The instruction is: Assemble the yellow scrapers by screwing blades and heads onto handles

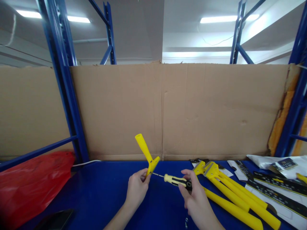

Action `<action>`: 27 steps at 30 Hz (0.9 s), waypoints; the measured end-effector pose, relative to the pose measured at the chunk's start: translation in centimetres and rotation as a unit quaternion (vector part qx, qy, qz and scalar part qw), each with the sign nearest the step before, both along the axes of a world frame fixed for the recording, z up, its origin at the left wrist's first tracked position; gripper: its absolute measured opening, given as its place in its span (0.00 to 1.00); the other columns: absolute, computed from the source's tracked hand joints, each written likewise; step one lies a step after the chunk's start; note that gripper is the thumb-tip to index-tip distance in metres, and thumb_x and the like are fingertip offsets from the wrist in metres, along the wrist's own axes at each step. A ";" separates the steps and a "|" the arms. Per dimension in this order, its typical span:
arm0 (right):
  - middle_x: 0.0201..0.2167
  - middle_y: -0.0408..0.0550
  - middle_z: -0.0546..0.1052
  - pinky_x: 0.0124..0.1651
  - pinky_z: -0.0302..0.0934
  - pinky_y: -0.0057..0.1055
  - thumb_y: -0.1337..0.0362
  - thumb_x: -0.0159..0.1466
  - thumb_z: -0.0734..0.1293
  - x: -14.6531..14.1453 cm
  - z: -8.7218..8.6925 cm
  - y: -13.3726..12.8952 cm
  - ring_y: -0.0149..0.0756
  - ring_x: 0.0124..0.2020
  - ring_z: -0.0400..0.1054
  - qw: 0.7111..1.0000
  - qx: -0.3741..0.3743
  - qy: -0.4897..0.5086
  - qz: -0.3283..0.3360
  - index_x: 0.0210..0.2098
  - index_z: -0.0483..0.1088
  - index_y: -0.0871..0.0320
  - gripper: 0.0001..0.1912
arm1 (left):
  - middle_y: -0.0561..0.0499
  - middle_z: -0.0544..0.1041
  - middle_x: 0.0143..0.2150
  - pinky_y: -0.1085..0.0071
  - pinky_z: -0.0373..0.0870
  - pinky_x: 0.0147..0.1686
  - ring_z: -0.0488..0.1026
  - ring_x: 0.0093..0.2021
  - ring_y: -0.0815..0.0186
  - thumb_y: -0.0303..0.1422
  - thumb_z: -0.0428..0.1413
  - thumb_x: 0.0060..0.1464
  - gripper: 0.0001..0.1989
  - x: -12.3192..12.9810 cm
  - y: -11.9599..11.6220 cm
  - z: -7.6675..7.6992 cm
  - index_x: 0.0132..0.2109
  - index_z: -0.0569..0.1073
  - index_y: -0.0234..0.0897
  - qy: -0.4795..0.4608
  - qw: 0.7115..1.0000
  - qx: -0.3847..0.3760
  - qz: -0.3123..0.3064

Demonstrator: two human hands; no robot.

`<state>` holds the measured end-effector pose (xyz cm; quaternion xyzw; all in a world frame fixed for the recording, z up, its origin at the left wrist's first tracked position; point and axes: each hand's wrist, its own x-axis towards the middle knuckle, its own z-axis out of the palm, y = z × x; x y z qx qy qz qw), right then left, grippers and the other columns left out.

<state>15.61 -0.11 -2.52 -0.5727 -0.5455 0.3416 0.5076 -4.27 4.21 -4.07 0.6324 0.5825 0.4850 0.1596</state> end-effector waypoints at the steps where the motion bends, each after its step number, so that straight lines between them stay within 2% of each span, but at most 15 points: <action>1: 0.30 0.43 0.71 0.08 0.47 0.23 0.45 0.54 0.60 0.1 0.0 0.0 0.24 0.10 0.55 1.000 -0.014 -0.015 0.001 0.47 0.59 0.52 0.26 | 0.52 0.76 0.24 0.76 0.63 0.27 0.74 0.26 0.66 0.26 0.50 0.51 0.10 0.0 0.0 0.0 0.27 0.75 0.38 -0.002 1.000 -0.001 0.000; 3: 0.23 0.40 0.69 0.09 0.48 0.23 0.43 0.58 0.56 0.2 0.1 -0.1 0.27 0.10 0.56 0.998 -0.045 -0.038 0.002 0.47 0.60 0.53 0.25 | 0.52 0.76 0.24 0.76 0.64 0.27 0.74 0.26 0.66 0.27 0.51 0.51 0.10 0.1 0.0 0.1 0.27 0.75 0.38 -0.007 1.000 -0.004 0.004; 4: 0.23 0.41 0.68 0.09 0.48 0.22 0.44 0.59 0.54 0.2 0.1 -0.2 0.28 0.11 0.58 0.998 -0.052 -0.038 0.003 0.48 0.60 0.53 0.26 | 0.52 0.76 0.24 0.77 0.64 0.27 0.74 0.27 0.66 0.28 0.51 0.51 0.09 0.0 0.0 0.2 0.27 0.75 0.38 -0.009 1.000 -0.006 0.008; 7: 0.39 0.48 0.70 0.08 0.48 0.22 0.47 0.56 0.59 -0.1 -0.1 -0.2 0.27 0.15 0.62 0.999 -0.033 0.000 0.007 0.53 0.55 0.50 0.28 | 0.52 0.76 0.24 0.77 0.63 0.27 0.74 0.27 0.66 0.28 0.52 0.51 0.09 -0.1 0.0 0.5 0.28 0.76 0.38 -0.011 1.000 -0.012 0.025; 9: 0.44 0.49 0.68 0.08 0.48 0.22 0.49 0.53 0.62 -0.2 -0.5 -0.1 0.25 0.15 0.61 1.000 -0.013 0.018 0.015 0.53 0.54 0.49 0.30 | 0.52 0.76 0.23 0.77 0.63 0.27 0.74 0.27 0.66 0.28 0.52 0.51 0.09 -0.2 -0.1 0.6 0.28 0.76 0.38 -0.010 0.999 -0.013 0.029; 11: 0.39 0.46 0.69 0.08 0.47 0.22 0.47 0.54 0.61 0.0 -0.6 0.1 0.23 0.12 0.58 1.000 -0.011 0.003 0.019 0.50 0.56 0.50 0.28 | 0.52 0.76 0.24 0.77 0.62 0.27 0.74 0.26 0.67 0.27 0.51 0.52 0.09 -0.2 -0.1 0.6 0.28 0.76 0.38 -0.005 1.000 -0.012 0.022; 12: 0.33 0.44 0.70 0.08 0.46 0.22 0.45 0.55 0.59 0.0 -0.6 0.1 0.24 0.11 0.56 1.000 -0.019 -0.012 0.016 0.49 0.57 0.51 0.27 | 0.52 0.76 0.24 0.77 0.62 0.27 0.73 0.26 0.67 0.26 0.51 0.52 0.10 -0.1 -0.2 0.5 0.28 0.75 0.38 0.000 1.000 -0.010 0.018; 14: 0.23 0.39 0.67 0.09 0.46 0.22 0.42 0.58 0.54 0.0 -0.3 0.0 0.26 0.10 0.56 0.998 -0.042 -0.033 0.010 0.48 0.59 0.53 0.27 | 0.52 0.76 0.26 0.77 0.61 0.27 0.73 0.26 0.68 0.24 0.51 0.51 0.10 -0.1 -0.2 0.4 0.29 0.75 0.38 0.015 1.000 -0.006 0.013; 15: 0.21 0.38 0.66 0.09 0.46 0.22 0.41 0.58 0.52 -0.1 -0.1 -0.2 0.27 0.11 0.57 0.998 -0.048 -0.034 0.003 0.49 0.59 0.53 0.28 | 0.52 0.76 0.26 0.77 0.60 0.27 0.72 0.26 0.68 0.24 0.51 0.51 0.10 -0.1 -0.2 0.4 0.29 0.75 0.38 0.022 1.000 -0.005 0.013; 16: 0.22 0.40 0.67 0.09 0.46 0.22 0.41 0.58 0.53 -0.3 0.1 -0.3 0.29 0.12 0.58 0.999 -0.043 -0.026 -0.005 0.50 0.59 0.53 0.29 | 0.52 0.76 0.26 0.77 0.59 0.27 0.72 0.26 0.68 0.23 0.51 0.51 0.10 -0.1 -0.2 0.3 0.29 0.74 0.38 0.027 1.000 -0.005 0.015; 19: 0.39 0.47 0.68 0.08 0.48 0.21 0.46 0.55 0.59 -0.9 0.4 -0.7 0.28 0.17 0.62 1.000 0.010 0.014 -0.025 0.53 0.55 0.49 0.29 | 0.52 0.76 0.26 0.77 0.58 0.26 0.72 0.26 0.68 0.23 0.50 0.52 0.10 -0.1 -0.2 0.4 0.28 0.73 0.37 0.024 1.000 -0.014 0.015; 21: 0.43 0.47 0.67 0.08 0.47 0.21 0.49 0.52 0.62 -0.8 0.6 -0.7 0.25 0.16 0.60 0.999 0.021 0.025 -0.013 0.51 0.55 0.48 0.29 | 0.52 0.75 0.26 0.77 0.57 0.26 0.71 0.25 0.68 0.23 0.50 0.52 0.10 -0.1 -0.3 0.5 0.28 0.73 0.37 0.021 0.999 -0.019 0.014; 24: 0.30 0.41 0.69 0.10 0.53 0.24 0.47 0.55 0.59 -0.2 0.7 -0.4 0.23 0.11 0.55 1.000 -0.007 -0.009 0.017 0.48 0.57 0.52 0.25 | 0.54 0.74 0.24 0.78 0.56 0.25 0.70 0.25 0.69 0.22 0.50 0.51 0.10 0.0 -0.5 0.6 0.28 0.73 0.37 0.032 0.999 -0.017 0.017; 26: 0.20 0.36 0.65 0.15 0.60 0.26 0.45 0.59 0.55 0.1 0.6 -0.3 0.25 0.10 0.55 0.999 -0.020 -0.037 0.020 0.47 0.59 0.53 0.23 | 0.54 0.73 0.24 0.77 0.55 0.25 0.69 0.24 0.70 0.22 0.51 0.51 0.10 0.1 -0.6 0.6 0.27 0.72 0.37 0.046 0.999 -0.013 0.023; 27: 0.19 0.35 0.64 0.16 0.60 0.26 0.44 0.60 0.53 0.2 0.5 -0.3 0.26 0.10 0.56 0.999 -0.021 -0.042 0.016 0.48 0.59 0.53 0.24 | 0.54 0.72 0.24 0.77 0.55 0.25 0.69 0.25 0.70 0.22 0.51 0.51 0.09 0.1 -0.6 0.6 0.27 0.72 0.37 0.051 0.998 -0.012 0.024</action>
